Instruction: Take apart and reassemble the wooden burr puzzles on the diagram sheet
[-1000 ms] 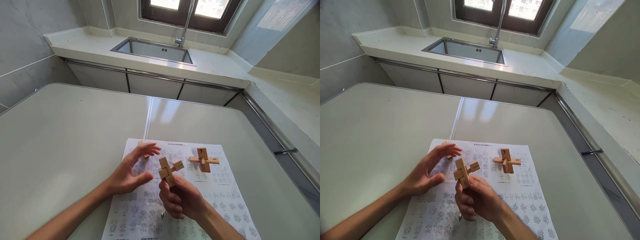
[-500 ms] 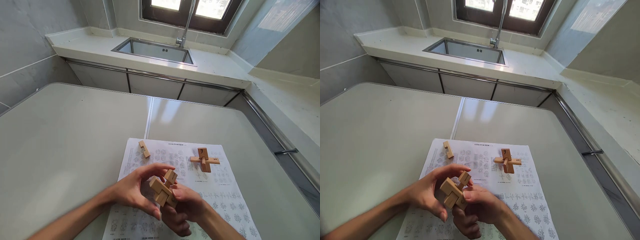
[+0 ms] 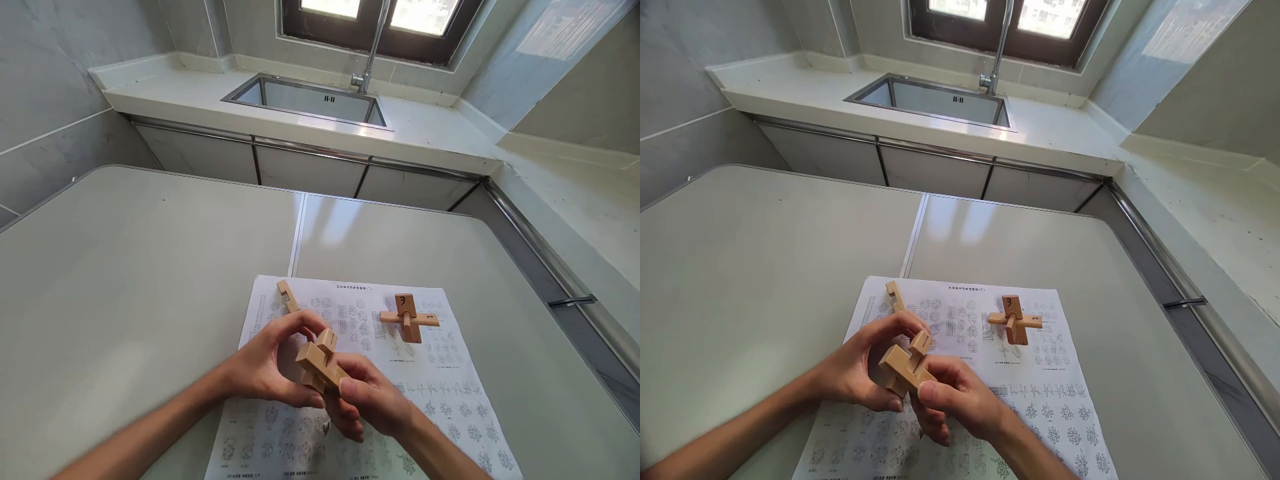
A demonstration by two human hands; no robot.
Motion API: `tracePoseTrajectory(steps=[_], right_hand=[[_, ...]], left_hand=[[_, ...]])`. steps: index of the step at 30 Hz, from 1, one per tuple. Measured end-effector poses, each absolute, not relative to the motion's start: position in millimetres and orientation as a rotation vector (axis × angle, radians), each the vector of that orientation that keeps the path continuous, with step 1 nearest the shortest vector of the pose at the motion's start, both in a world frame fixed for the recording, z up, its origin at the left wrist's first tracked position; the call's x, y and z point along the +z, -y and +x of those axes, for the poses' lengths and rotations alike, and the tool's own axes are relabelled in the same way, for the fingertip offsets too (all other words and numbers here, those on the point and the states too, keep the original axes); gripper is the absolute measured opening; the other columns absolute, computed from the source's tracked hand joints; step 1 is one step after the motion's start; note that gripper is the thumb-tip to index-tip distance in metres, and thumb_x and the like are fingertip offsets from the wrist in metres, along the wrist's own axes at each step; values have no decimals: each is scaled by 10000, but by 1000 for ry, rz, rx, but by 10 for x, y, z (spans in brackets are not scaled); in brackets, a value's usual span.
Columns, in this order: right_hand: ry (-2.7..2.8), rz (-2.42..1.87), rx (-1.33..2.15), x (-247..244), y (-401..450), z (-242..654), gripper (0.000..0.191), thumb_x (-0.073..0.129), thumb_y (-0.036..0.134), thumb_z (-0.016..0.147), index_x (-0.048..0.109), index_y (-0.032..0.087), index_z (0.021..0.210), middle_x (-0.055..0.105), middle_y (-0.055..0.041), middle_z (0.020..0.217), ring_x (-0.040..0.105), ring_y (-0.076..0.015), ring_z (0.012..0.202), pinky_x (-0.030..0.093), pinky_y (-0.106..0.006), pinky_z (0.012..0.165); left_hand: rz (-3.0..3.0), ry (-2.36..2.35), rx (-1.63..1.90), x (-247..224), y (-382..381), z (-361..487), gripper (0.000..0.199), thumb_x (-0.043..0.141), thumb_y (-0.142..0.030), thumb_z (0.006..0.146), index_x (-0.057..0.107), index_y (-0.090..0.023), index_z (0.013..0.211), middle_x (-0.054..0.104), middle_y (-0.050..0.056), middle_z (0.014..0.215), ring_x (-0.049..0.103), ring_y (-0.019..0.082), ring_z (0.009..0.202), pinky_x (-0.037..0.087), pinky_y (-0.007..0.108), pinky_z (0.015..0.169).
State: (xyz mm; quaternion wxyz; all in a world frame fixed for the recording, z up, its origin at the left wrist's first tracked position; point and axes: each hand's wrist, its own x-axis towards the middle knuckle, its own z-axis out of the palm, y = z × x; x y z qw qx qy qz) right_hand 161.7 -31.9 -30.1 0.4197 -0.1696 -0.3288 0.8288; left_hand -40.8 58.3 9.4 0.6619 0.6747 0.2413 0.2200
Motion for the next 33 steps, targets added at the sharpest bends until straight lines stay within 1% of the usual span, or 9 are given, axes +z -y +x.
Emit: tracePoseTrajectory(steps=[4,9,13,17,19,21,24,29,33], right_hand=[[1002,-669,1850,-240,338,1622,358,672,500,1004,553,198,854,437,94,556,347,-54,425,290,-191,438],[1246,-940,1505,-84,341,1609,349,639,481,1011,551,202,821,389,64,648,322,-87,551,272,-236,517],[1343,-1041,1253,-59,342,1609,298,620,457,1017,611,198,870,431,41,688,387,-118,618,326,-267,583],[1177,-1095,1262,-130,338,1632,321,586,502,1034,589,212,896,387,56,671,333,-109,561,288,-254,510],[1079,-1147,1264,-156,317,1645,339,588,525,1033,576,216,894,366,64,665,304,-104,548,270,-245,486],[1031,-1221,1219,-161,285,1650,355,601,538,1027,579,213,886,376,62,664,320,-105,560,286,-241,497],[1013,-1311,1176,-140,237,1641,384,607,556,1020,592,204,868,414,51,666,364,-112,583,318,-243,520],[946,-1316,1253,-130,211,1621,388,580,576,1029,648,195,995,470,39,685,412,-118,585,352,-237,513],[928,-1322,1245,-155,210,1624,388,593,558,1029,677,195,1136,566,1,799,481,-122,625,409,-244,554]], left_hand=[[1631,-588,540,177,-606,-407,540,922,-295,664,619,-246,1109,667,4,1023,637,198,937,524,307,795],[1777,-655,616,222,-606,-398,443,887,-266,714,577,-239,1030,667,-23,945,613,155,831,502,290,761],[1868,-697,701,171,-584,-399,504,905,-302,713,541,-245,1058,663,-31,911,606,141,763,511,282,706],[2005,-706,695,77,-570,-420,616,946,-348,669,532,-256,1116,671,-21,947,623,149,753,516,275,644],[2122,-686,754,40,-571,-425,652,958,-341,661,530,-261,1145,690,-2,1012,647,169,814,540,296,699],[2261,-688,848,23,-584,-423,663,954,-341,691,534,-262,1198,709,31,1103,675,216,966,554,357,860],[2401,-798,961,30,-632,-424,631,918,-371,772,537,-256,1262,704,73,1202,651,282,1152,484,455,1046],[2376,-1078,927,21,-793,-493,584,850,-475,844,548,-252,1292,624,117,1382,564,329,1300,457,507,1104],[2273,-1168,866,-43,-926,-564,564,813,-544,857,560,-242,1260,629,118,1405,569,329,1318,478,517,1106]])
